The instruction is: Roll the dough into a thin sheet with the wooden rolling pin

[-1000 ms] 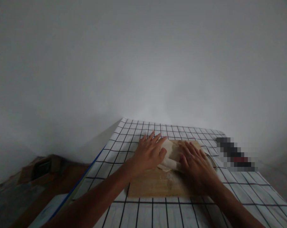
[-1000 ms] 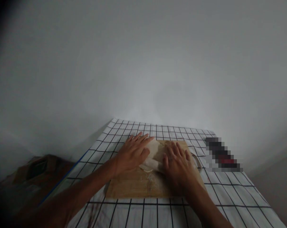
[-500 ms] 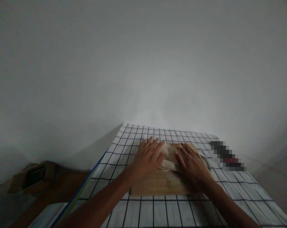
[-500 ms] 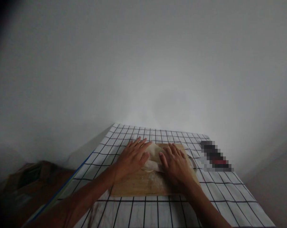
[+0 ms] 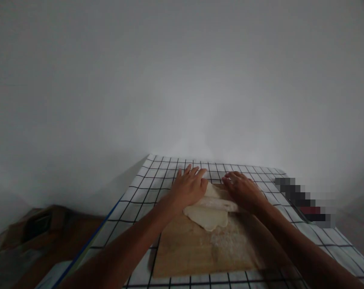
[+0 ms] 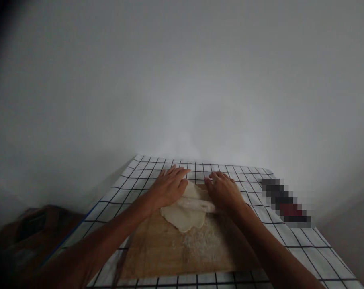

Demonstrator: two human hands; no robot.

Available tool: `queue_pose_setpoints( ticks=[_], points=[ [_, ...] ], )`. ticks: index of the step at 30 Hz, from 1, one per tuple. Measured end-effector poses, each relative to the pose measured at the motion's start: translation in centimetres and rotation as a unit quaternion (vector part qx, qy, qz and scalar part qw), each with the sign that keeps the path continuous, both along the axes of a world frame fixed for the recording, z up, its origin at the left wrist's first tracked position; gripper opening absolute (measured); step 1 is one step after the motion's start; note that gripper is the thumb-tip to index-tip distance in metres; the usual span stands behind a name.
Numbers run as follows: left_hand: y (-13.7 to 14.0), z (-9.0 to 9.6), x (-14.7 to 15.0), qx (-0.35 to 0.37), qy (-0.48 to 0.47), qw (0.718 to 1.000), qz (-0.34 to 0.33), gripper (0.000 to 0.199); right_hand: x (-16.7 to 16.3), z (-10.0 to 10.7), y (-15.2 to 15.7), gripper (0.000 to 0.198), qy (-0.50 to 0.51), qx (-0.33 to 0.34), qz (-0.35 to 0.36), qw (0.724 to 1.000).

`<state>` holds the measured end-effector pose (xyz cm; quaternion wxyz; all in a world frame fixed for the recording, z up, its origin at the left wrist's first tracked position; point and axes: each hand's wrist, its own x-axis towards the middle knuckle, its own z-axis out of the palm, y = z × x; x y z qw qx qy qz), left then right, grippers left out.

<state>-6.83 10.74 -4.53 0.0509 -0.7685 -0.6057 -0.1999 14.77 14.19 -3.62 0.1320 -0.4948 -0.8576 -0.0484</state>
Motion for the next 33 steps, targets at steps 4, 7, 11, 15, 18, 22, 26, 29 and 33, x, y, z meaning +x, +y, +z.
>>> queue_pose_setpoints(
  ticks=[4,7,11,15,18,22,26,29,33],
  points=[
    [-1.6,-0.2,0.1,0.006,0.003,1.000,-0.008,0.046,0.9,-1.4,-1.0,0.040,-0.011,-0.015,0.007,1.000],
    [-3.1,-0.5,0.1,0.013,0.006,1.000,-0.019,0.049,1.5,-2.0,-2.8,0.046,-0.025,-0.016,0.027,0.999],
    [-5.6,-0.7,0.2,0.034,0.014,0.999,-0.027,0.051,1.6,-2.2,-6.4,0.047,-0.019,-0.004,0.026,0.999],
    [-8.7,-0.3,0.2,0.042,0.022,0.998,-0.041,0.052,1.0,-2.3,-10.4,0.048,0.011,0.014,-0.020,1.000],
    [-10.5,-0.1,0.0,0.044,0.024,0.997,-0.052,0.051,0.8,-2.3,-12.7,0.048,0.023,0.030,-0.015,0.999],
    [-10.9,-0.4,-0.2,0.066,0.027,0.996,-0.059,0.049,1.2,-2.2,-13.9,0.047,0.016,0.057,0.020,0.998],
    [-8.8,-0.7,0.2,0.073,0.025,0.996,-0.043,0.047,1.4,-1.6,-12.3,0.043,0.002,0.078,0.012,0.997],
    [-6.2,-0.8,0.5,0.053,0.024,0.998,-0.014,0.046,1.1,-0.9,-9.7,0.040,0.004,0.099,-0.003,0.995],
    [-2.3,-0.7,0.3,0.024,0.027,0.999,0.004,0.047,0.7,0.1,-5.2,0.044,0.018,0.049,-0.009,0.999]
  ],
)
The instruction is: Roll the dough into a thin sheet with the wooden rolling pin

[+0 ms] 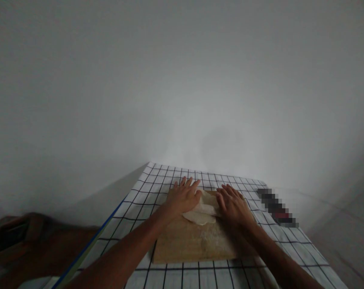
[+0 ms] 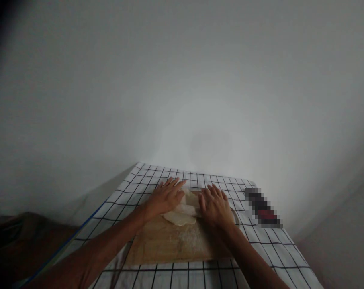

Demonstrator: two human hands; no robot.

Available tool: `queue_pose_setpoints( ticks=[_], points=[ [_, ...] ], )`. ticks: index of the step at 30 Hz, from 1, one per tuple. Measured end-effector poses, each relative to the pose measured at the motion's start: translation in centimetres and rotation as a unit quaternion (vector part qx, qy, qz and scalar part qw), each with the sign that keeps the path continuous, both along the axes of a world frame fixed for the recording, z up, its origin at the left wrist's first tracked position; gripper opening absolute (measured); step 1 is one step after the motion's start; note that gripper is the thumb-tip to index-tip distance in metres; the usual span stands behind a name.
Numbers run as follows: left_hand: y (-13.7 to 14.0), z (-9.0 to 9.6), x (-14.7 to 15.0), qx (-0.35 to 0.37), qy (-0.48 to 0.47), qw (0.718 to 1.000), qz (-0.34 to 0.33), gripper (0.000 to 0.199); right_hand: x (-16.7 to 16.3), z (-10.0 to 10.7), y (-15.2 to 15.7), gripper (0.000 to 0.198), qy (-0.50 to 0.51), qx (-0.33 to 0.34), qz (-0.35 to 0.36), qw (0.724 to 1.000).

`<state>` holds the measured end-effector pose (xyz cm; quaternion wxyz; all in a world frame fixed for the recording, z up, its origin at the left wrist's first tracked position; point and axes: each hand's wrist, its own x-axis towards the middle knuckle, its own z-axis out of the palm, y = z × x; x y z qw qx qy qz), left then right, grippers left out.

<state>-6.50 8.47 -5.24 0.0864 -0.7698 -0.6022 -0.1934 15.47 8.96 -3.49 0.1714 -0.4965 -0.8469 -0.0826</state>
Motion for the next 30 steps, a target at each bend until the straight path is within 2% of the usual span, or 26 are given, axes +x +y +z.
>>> queue_pose_setpoints(
  ticks=[5,8,11,16,20,24,30],
  points=[
    [2.3,0.6,0.0,0.015,-0.003,1.000,0.011,0.043,0.0,-0.1,4.4,0.042,-0.027,-0.065,0.055,0.996],
    [2.5,0.5,0.2,0.024,-0.009,0.999,0.023,0.044,0.2,-0.7,5.3,0.043,-0.039,-0.083,0.086,0.992],
    [2.6,-0.2,0.2,0.030,-0.014,0.999,0.025,0.046,0.4,-1.4,5.3,0.047,-0.023,-0.093,0.062,0.993],
    [2.4,-0.8,0.0,0.039,-0.016,0.999,0.013,0.047,0.7,-2.2,4.1,0.046,-0.005,-0.085,0.010,0.996],
    [1.5,-0.6,0.0,0.054,-0.013,0.998,-0.001,0.046,0.9,-2.3,2.5,0.046,-0.014,-0.048,0.007,0.999],
    [-0.2,-0.7,0.1,0.072,-0.011,0.997,-0.008,0.048,1.2,-2.9,1.0,0.047,-0.025,-0.017,0.028,0.999],
    [-3.5,-1.0,0.2,0.095,-0.005,0.995,-0.020,0.054,1.2,-3.7,-2.6,0.049,-0.009,-0.002,-0.004,1.000]
  ],
)
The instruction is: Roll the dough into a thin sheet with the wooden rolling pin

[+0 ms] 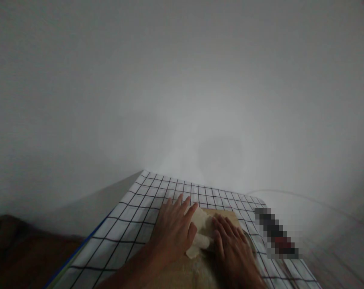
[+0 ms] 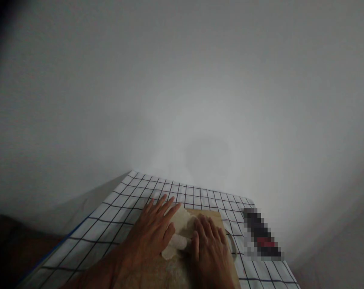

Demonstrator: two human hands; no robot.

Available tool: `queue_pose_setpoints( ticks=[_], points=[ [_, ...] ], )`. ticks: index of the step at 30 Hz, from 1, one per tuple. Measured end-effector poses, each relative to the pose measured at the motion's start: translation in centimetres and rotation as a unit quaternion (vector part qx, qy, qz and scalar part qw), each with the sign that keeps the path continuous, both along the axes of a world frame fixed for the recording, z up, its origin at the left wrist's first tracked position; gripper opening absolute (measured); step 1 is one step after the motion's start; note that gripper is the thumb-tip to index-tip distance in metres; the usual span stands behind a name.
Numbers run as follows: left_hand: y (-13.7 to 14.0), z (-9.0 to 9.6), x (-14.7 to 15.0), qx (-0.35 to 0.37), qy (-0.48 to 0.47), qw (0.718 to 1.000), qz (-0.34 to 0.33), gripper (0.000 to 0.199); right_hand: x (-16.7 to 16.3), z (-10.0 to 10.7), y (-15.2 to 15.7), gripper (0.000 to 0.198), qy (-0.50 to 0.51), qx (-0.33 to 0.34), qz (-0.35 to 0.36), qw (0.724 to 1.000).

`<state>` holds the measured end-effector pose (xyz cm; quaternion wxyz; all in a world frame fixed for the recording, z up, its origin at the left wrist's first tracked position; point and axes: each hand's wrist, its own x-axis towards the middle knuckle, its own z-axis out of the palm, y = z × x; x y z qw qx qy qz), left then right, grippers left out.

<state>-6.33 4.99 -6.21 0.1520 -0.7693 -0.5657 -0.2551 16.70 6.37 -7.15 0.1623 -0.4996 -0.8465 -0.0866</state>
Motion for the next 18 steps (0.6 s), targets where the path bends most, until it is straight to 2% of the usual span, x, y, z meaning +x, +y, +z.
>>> queue_pose_setpoints(
  ticks=[6,13,18],
  points=[
    [-3.5,-0.1,0.0,0.031,0.014,0.999,-0.001,0.059,0.5,-0.7,-3.1,0.050,-0.020,0.025,0.040,0.999],
    [-7.6,-1.0,-0.4,0.053,0.055,0.997,-0.031,0.059,0.8,-3.1,-5.1,0.047,-0.023,0.140,0.059,0.988],
    [-8.5,-1.3,-1.0,0.042,0.080,0.995,-0.034,0.057,0.9,-3.1,-5.6,0.045,-0.036,0.161,0.078,0.983]
  ],
)
